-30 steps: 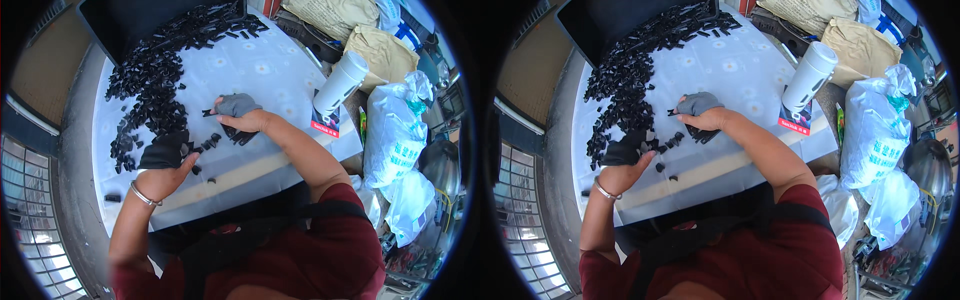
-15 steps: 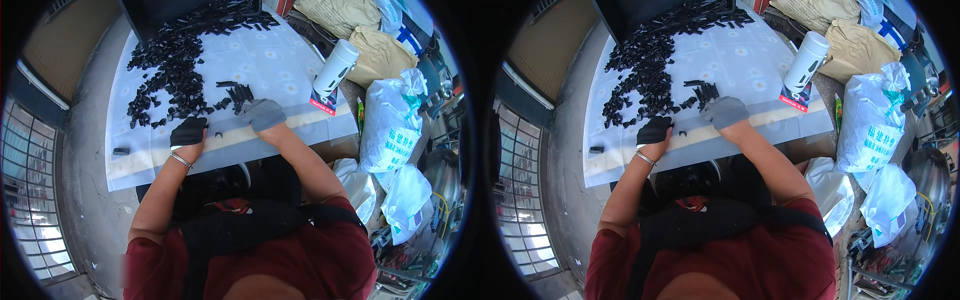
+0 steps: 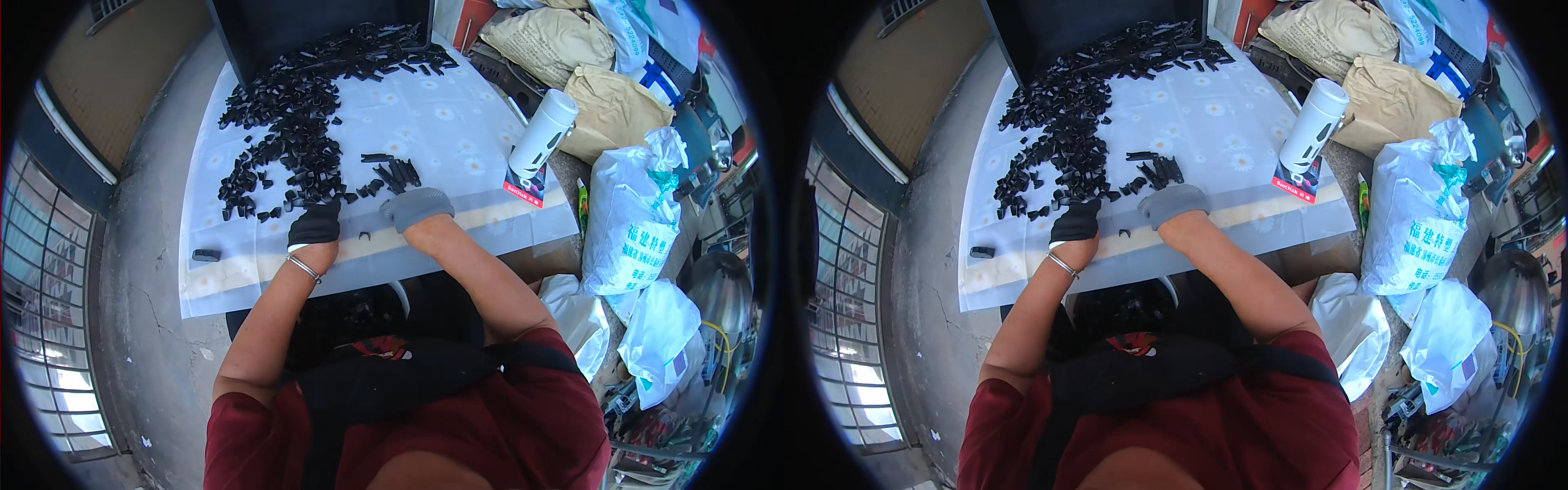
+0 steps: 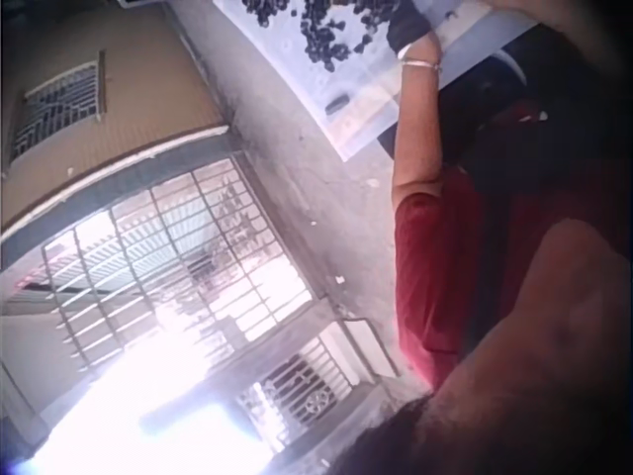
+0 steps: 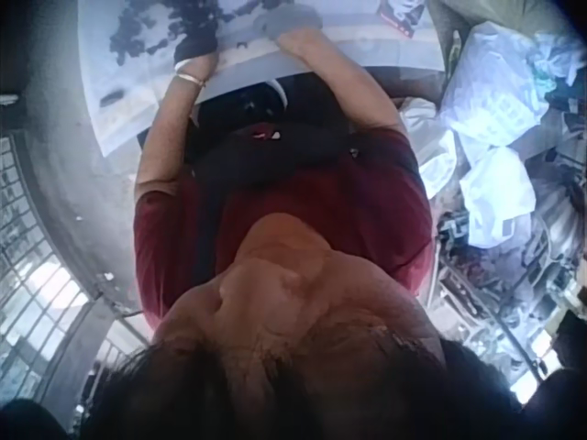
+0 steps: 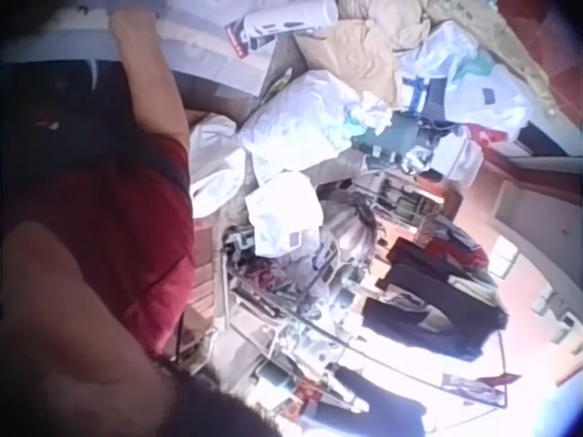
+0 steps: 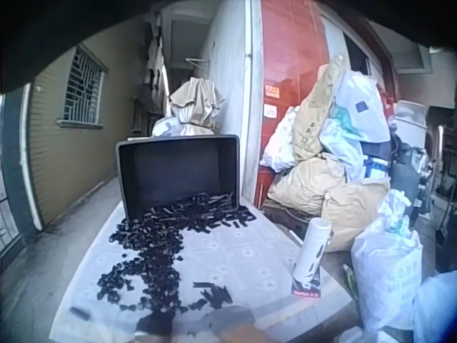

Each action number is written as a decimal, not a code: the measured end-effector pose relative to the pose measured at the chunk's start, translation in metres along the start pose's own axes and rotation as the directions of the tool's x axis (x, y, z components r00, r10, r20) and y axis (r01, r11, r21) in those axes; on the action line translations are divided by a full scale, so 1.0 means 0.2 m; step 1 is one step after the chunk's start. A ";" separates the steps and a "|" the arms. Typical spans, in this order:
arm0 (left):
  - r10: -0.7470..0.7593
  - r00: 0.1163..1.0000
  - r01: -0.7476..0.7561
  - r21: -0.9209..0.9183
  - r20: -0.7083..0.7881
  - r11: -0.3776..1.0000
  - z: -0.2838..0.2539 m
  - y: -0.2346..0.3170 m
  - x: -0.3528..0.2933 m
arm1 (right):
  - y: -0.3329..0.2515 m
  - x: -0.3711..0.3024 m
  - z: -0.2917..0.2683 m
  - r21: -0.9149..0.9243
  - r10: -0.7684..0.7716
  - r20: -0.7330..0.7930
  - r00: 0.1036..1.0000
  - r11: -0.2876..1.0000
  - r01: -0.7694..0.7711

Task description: Sorting and packaging small black plastic components into bags at a workstation.

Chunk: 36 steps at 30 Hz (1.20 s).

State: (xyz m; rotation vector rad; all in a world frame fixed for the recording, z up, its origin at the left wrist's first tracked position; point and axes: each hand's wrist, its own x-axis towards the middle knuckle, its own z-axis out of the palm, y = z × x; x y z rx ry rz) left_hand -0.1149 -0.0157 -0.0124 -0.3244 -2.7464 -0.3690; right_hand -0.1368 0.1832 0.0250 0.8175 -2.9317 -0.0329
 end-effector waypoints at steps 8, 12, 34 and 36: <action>0.076 0.994 -0.077 0.012 0.079 0.997 -0.03 -0.07 -0.02 | 0.06 0.04 -0.03 -0.047 0.080 0.131 0.988 0.996 -0.075; -0.013 0.995 0.019 -0.067 0.096 0.998 -0.13 -0.05 -0.07 | 0.13 -0.03 0.04 0.181 0.177 -0.058 0.982 0.970 -0.164; -0.305 0.900 0.393 -0.882 0.311 0.259 -0.24 0.07 -0.39 | -0.37 -0.23 -0.05 0.622 -0.142 -0.464 0.874 0.651 0.436; -0.289 0.910 0.374 -0.888 0.296 0.267 -0.24 0.04 -0.40 | -0.34 -0.25 -0.07 0.445 -0.217 -0.306 0.927 0.828 0.341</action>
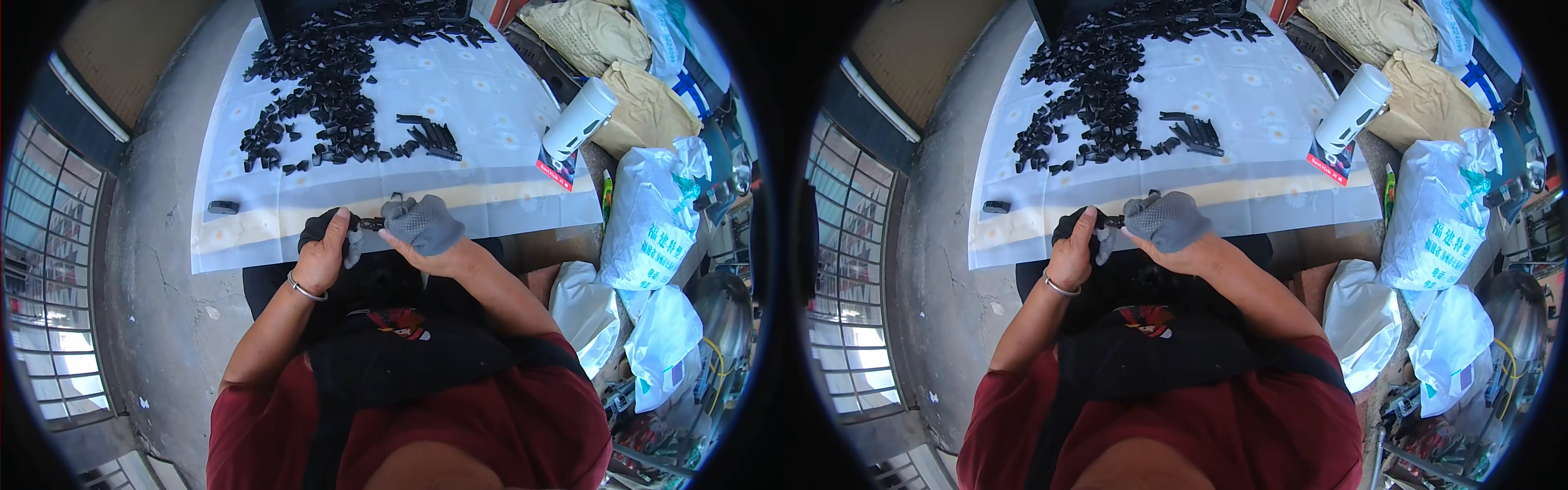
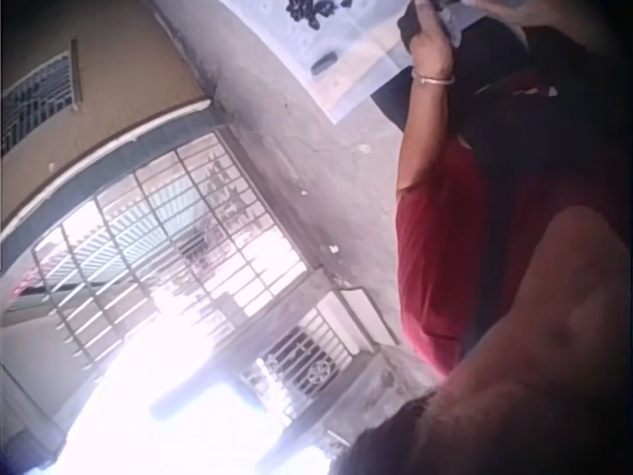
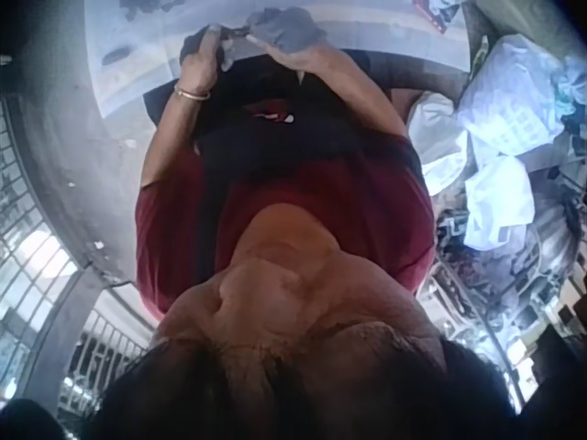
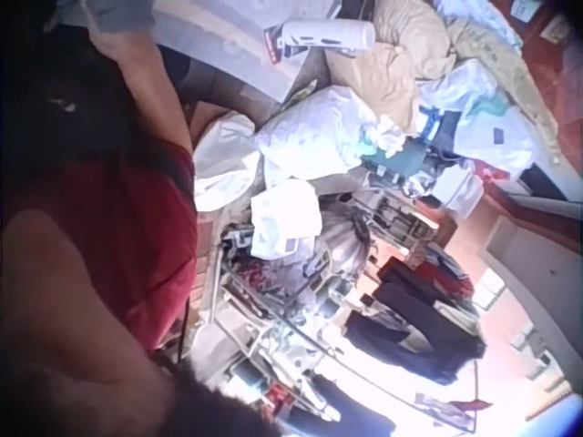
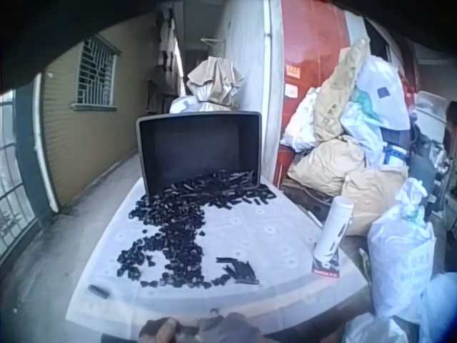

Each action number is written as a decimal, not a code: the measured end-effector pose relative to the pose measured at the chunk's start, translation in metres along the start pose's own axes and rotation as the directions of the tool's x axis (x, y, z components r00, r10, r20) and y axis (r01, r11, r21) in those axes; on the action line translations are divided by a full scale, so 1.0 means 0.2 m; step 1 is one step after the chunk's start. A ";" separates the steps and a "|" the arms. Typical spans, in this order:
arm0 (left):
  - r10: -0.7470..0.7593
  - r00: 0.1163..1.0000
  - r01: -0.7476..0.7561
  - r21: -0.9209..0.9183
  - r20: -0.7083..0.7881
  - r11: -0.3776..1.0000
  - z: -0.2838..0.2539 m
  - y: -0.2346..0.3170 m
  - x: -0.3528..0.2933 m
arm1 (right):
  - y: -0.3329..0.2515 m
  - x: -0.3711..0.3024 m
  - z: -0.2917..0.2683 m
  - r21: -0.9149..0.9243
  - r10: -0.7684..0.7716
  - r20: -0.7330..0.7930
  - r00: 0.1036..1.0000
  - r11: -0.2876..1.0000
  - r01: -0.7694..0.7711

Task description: Sorting and packaging small black plastic components into bags at a workstation.

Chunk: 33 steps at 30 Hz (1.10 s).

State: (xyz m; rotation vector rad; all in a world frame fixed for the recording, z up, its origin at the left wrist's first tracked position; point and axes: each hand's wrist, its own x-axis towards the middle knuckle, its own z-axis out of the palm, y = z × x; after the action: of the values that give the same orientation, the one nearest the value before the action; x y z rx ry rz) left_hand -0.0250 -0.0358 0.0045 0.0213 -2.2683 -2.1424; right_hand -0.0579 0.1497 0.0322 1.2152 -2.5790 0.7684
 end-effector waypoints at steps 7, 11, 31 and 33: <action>0.068 0.997 -0.071 0.287 0.021 0.955 0.03 0.08 0.00 | 0.00 -0.01 0.03 -0.182 -0.158 -0.051 0.986 0.972 0.146; 0.423 0.906 -0.358 0.490 -0.025 0.795 0.10 0.04 -0.03 | -0.05 -0.01 0.09 -0.254 -0.169 0.048 0.984 0.951 0.176; 0.389 0.858 -0.489 0.762 0.334 0.424 0.16 -0.06 0.36 | 0.50 0.17 -0.10 -0.302 0.400 0.018 0.916 0.876 -0.377; 0.347 0.886 -0.439 0.793 0.307 0.422 0.10 -0.05 0.35 | 0.45 0.16 -0.12 -0.304 0.357 0.030 0.934 0.893 -0.331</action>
State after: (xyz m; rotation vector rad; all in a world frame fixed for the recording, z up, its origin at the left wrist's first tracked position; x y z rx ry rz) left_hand -0.0952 -0.0175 -0.0058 -0.5564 -2.7484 -0.6496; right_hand -0.1480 0.1889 0.0304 0.7259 -2.8892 0.3663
